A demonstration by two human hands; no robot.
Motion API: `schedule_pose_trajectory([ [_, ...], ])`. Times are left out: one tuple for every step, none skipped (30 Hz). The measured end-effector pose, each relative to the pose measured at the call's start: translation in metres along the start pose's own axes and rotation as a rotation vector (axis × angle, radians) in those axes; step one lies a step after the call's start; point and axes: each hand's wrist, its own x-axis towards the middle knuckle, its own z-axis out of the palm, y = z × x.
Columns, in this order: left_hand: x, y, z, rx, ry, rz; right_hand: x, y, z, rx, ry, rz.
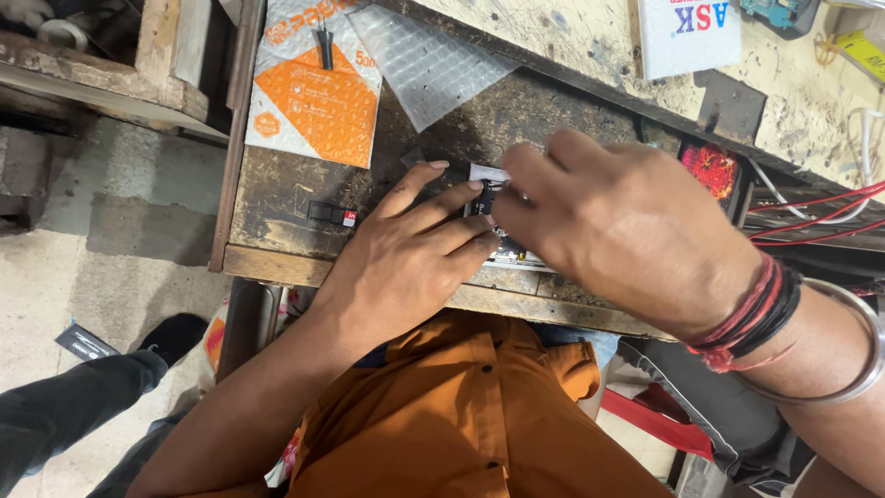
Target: The person cleans the inside of a disassembled mobile phone with a toothbrush, then connects a battery to test leads and uses a screwdriver to adjust internal components. The person handles the phone, battery, toothbrush, test leads, and screwdriver throughout the clip.
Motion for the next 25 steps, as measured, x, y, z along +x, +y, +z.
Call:
schedule_pose_trajectory([
  [-0.001,0.000,0.000,-0.012,0.000,-0.001,0.000,-0.002,0.000,-0.024,0.021,0.008],
  [-0.001,0.001,0.000,-0.012,0.002,0.001,0.000,-0.004,0.001,-0.047,0.043,0.017],
  [-0.001,0.000,0.000,-0.009,0.003,0.003,0.001,-0.003,0.001,-0.040,-0.034,0.032],
  [-0.001,0.001,0.000,-0.007,0.003,0.005,0.001,-0.001,0.001,-0.033,-0.110,0.047],
  [-0.001,0.001,0.000,-0.011,-0.002,0.001,0.002,0.001,0.000,-0.028,-0.186,0.064],
  [0.000,0.001,-0.001,-0.014,-0.005,-0.001,0.001,0.000,-0.001,0.002,-0.103,0.048],
  [0.001,0.002,-0.001,-0.018,-0.006,-0.006,0.000,-0.001,-0.004,0.031,-0.022,0.028],
  [0.001,0.002,-0.001,-0.017,-0.006,-0.004,-0.001,-0.002,-0.005,0.062,0.058,0.007],
  [0.000,0.001,-0.001,-0.017,-0.009,-0.001,0.000,-0.002,-0.004,0.037,-0.059,0.033],
  [0.000,0.001,0.000,-0.016,-0.013,0.002,0.002,-0.002,-0.003,0.012,-0.174,0.060],
  [-0.001,0.002,0.000,-0.014,-0.006,0.003,0.002,-0.003,-0.002,-0.014,-0.288,0.087],
  [0.000,0.002,-0.001,-0.011,0.001,0.006,0.002,-0.002,-0.003,0.028,-0.166,0.064],
  [0.001,0.002,-0.001,-0.008,0.010,0.011,0.001,-0.001,-0.004,0.067,-0.043,0.042],
  [0.002,0.002,-0.001,-0.008,0.010,0.008,0.000,0.000,-0.005,0.105,0.079,0.018],
  [0.002,0.002,0.000,-0.009,0.010,0.003,0.000,0.000,-0.005,0.080,0.004,0.047],
  [0.002,0.002,0.000,-0.010,0.008,-0.003,0.000,-0.002,-0.005,0.057,-0.071,0.076],
  [0.001,0.002,0.001,-0.017,0.022,0.005,0.000,-0.003,-0.005,0.034,-0.145,0.106],
  [0.000,0.002,0.001,-0.024,0.036,0.013,-0.001,-0.003,-0.004,0.044,-0.133,0.092],
  [0.000,0.001,0.001,-0.031,0.051,0.023,-0.001,-0.001,-0.004,0.051,-0.121,0.081],
  [0.000,0.001,0.000,-0.041,0.060,0.019,-0.001,0.000,-0.004,0.056,-0.108,0.069],
  [0.000,0.002,-0.001,-0.051,0.070,0.013,-0.002,0.001,-0.005,0.092,-0.042,0.068],
  [-0.001,0.002,-0.001,-0.062,0.079,0.006,-0.004,0.000,-0.006,0.129,0.023,0.066],
  [-0.001,0.002,0.000,-0.085,0.096,-0.023,-0.006,0.000,-0.007,0.168,0.088,0.065],
  [-0.001,0.003,0.001,-0.106,0.112,-0.053,-0.009,0.000,-0.007,0.178,0.087,0.095],
  [-0.002,0.003,0.001,-0.125,0.127,-0.083,-0.011,0.000,-0.008,0.189,0.088,0.125],
])
